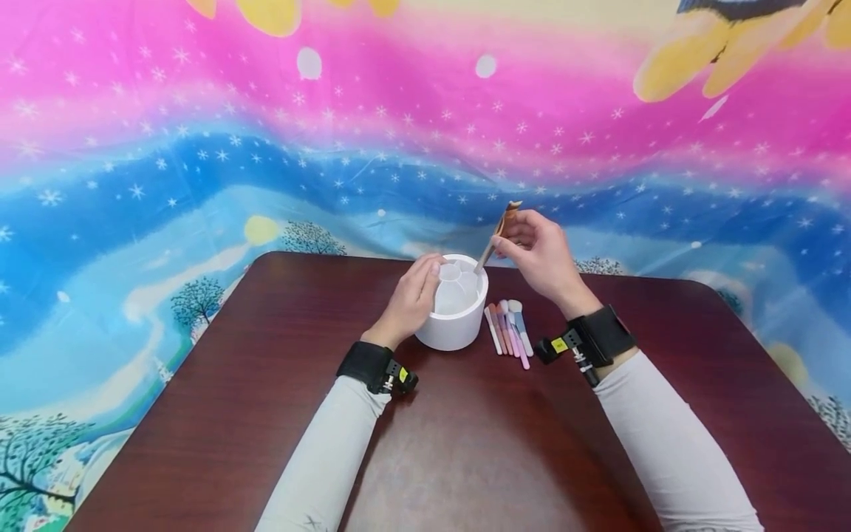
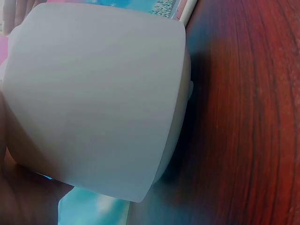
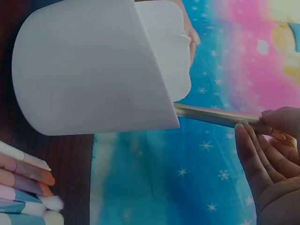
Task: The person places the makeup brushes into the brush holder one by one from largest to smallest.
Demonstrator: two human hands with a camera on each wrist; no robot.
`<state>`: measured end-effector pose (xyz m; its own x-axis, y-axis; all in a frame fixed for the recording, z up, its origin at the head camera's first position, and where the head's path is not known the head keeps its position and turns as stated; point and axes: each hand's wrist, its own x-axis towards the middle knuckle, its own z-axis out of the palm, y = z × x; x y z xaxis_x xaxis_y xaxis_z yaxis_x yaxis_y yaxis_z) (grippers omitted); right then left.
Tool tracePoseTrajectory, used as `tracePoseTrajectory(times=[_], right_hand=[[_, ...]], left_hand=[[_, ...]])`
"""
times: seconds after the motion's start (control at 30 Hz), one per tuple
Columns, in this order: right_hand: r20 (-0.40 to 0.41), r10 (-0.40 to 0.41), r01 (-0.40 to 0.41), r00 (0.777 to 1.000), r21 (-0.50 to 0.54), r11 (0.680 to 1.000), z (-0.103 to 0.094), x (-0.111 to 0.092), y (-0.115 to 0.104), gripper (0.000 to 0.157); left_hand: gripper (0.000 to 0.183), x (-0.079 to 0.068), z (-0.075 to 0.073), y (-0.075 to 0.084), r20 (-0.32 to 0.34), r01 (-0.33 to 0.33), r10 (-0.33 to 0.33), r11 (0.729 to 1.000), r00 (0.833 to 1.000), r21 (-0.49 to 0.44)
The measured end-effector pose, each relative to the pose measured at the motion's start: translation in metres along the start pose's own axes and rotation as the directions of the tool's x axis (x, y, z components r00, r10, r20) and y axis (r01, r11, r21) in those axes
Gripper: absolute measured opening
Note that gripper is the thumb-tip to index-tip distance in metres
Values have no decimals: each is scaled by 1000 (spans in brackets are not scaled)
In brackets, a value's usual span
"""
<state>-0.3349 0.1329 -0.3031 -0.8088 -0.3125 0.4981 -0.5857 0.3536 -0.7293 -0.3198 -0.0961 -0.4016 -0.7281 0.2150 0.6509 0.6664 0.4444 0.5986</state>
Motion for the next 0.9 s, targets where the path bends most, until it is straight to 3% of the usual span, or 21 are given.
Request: tracePoseTrajectory(times=[0.23,0.63,0.9], right_hand=[[44,30,-28,999,-36,999,0,-9,-34,33],[53,2,2,999,-58,998,11,-9,-31,37],[17,-16,16,1000,-2,1000,11,-9,-26,36]], left_hand=[[35,1,0,1,-1,0,0,1000,1000,11],[38,-1,1,-1,-8,13,-13,1000,1000,3],[37,-1,3,-1,-5,9,-9,1000,1000,-11]])
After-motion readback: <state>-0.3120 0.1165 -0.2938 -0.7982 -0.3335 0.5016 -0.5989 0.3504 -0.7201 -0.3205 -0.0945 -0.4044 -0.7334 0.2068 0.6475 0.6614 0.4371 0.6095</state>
